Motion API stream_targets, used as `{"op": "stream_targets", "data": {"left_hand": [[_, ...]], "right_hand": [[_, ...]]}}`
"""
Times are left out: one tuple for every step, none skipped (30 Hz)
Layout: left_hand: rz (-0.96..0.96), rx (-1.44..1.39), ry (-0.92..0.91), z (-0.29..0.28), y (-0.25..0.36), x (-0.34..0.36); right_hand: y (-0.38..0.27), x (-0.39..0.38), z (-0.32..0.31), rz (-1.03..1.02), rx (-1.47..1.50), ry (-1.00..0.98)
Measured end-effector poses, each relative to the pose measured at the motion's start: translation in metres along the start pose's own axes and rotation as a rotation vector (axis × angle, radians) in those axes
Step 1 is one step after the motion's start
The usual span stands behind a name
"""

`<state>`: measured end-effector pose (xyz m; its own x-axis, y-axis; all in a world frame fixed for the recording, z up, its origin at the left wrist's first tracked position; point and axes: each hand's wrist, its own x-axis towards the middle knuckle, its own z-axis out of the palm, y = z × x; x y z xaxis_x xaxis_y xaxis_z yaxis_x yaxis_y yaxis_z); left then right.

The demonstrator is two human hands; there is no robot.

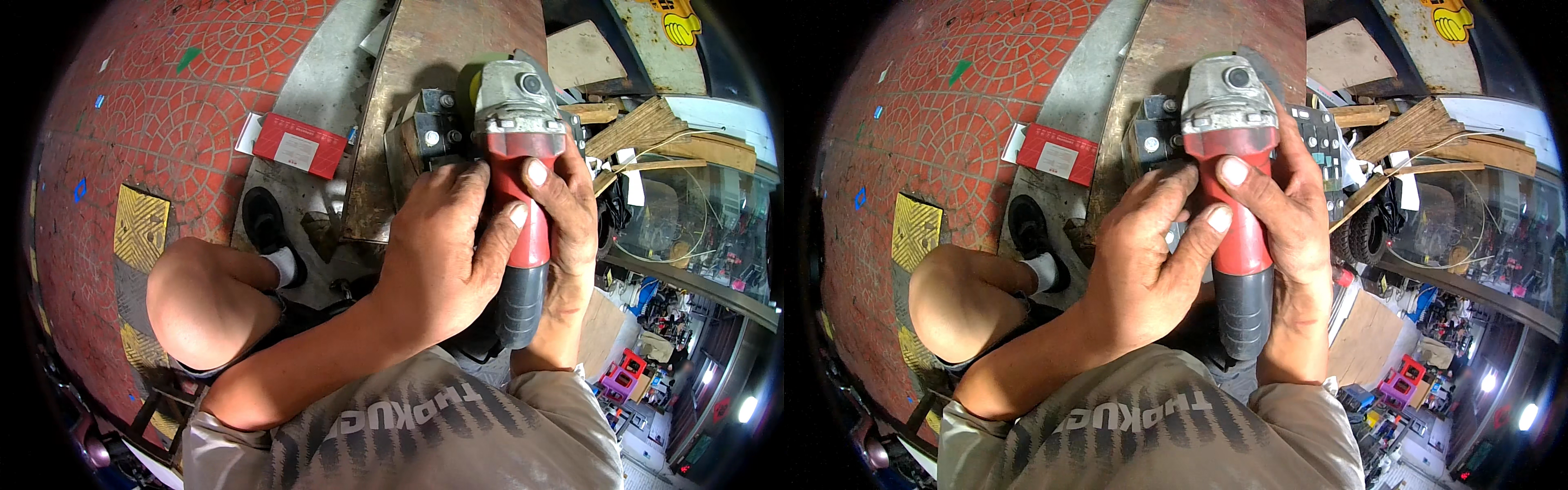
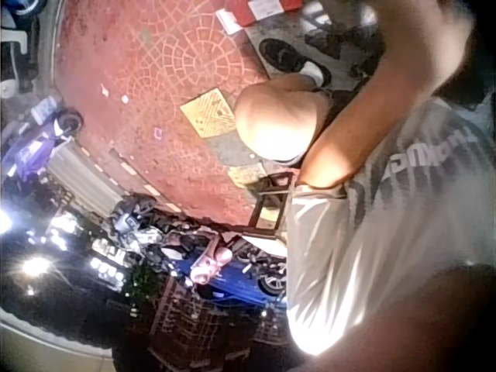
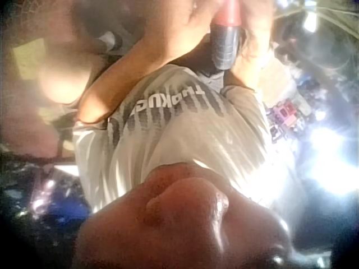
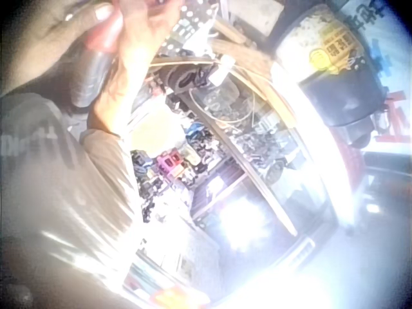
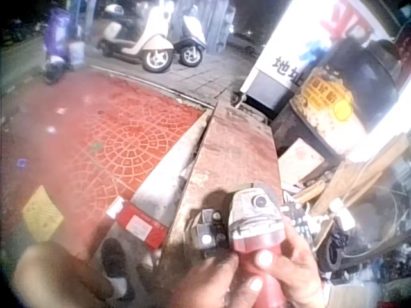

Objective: The person is using a handheld power angle grinder to grind a metal block that is secured in a vise on a workbench, resulting in visible sparks.

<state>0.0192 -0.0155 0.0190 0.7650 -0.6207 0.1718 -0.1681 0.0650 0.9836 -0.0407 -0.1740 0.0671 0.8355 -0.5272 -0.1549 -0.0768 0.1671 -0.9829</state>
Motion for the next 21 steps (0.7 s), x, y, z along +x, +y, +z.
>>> {"op": "stream_targets", "data": {"left_hand": [[0.015,0.019,0.008,0.0003,-0.0018,0.0000],[0.031,0.031,0.014,0.0021,-0.0037,0.0002],[0.047,0.043,0.020,0.0033,-0.0043,0.0003],[0.043,0.035,0.026,0.0034,-0.0029,0.0002],[0.039,0.030,0.031,0.0035,-0.0017,-0.0001],[0.035,0.024,0.036,0.0038,-0.0010,-0.0003],[0.034,0.021,0.031,0.0041,-0.0011,-0.0002],[0.032,0.022,0.029,0.0034,-0.0019,-0.0003],[0.030,0.022,0.027,0.0029,-0.0026,-0.0003],[0.030,0.021,0.028,0.0028,-0.0032,-0.0005],[0.029,0.017,0.028,0.0032,-0.0036,-0.0004],[0.028,0.012,0.028,0.0035,-0.0037,-0.0002],[0.026,0.007,0.023,0.0036,-0.0035,0.0000],[0.022,0.008,0.021,0.0028,-0.0040,-0.0003],[0.019,0.009,0.019,0.0022,-0.0045,-0.0005],[0.024,0.014,0.022,0.0018,-0.0054,-0.0006],[0.031,0.015,0.025,0.0019,-0.0061,-0.0006],[0.037,0.016,0.027,0.0020,-0.0065,-0.0005],[0.031,0.013,0.026,0.0016,-0.0062,-0.0006],[0.026,0.008,0.023,0.0018,-0.0052,-0.0005],[0.020,0.004,0.020,0.0020,-0.0045,-0.0004]], "right_hand": [[0.0017,0.0002,0.0002,-0.003,0.011,0.001],[0.0010,-0.0005,0.0003,-0.007,0.015,0.006],[0.0002,-0.0010,0.0003,-0.012,0.020,0.011],[-0.0005,-0.0010,0.0001,-0.012,0.016,0.003],[-0.0006,-0.0012,-0.0005,-0.013,0.014,-0.005],[-0.0003,-0.0015,-0.0014,-0.015,0.010,-0.007],[-0.0004,-0.0016,-0.0019,-0.014,0.004,-0.008],[0.0004,-0.0012,-0.0020,-0.012,0.002,-0.012],[0.0009,-0.0005,-0.0021,-0.008,-0.002,-0.015],[0.0014,-0.0002,-0.0019,-0.006,-0.006,-0.014],[0.0012,-0.0004,-0.0021,-0.004,-0.012,-0.010],[0.0012,-0.0007,-0.0022,-0.004,-0.018,-0.004],[0.0005,-0.0009,-0.0022,-0.002,-0.024,0.000],[0.0014,-0.0004,-0.0018,0.001,-0.024,-0.001],[0.0015,0.0003,-0.0012,0.005,-0.024,-0.005],[0.0021,0.0010,-0.0011,0.006,-0.022,-0.011],[0.0018,0.0011,-0.0010,0.007,-0.022,-0.013],[0.0018,0.0014,-0.0012,0.005,-0.020,-0.017],[0.0022,0.0019,-0.0014,0.002,-0.017,-0.020],[0.0021,0.0019,-0.0021,0.000,-0.017,-0.020],[0.0029,0.0023,-0.0032,-0.003,-0.016,-0.020]]}}
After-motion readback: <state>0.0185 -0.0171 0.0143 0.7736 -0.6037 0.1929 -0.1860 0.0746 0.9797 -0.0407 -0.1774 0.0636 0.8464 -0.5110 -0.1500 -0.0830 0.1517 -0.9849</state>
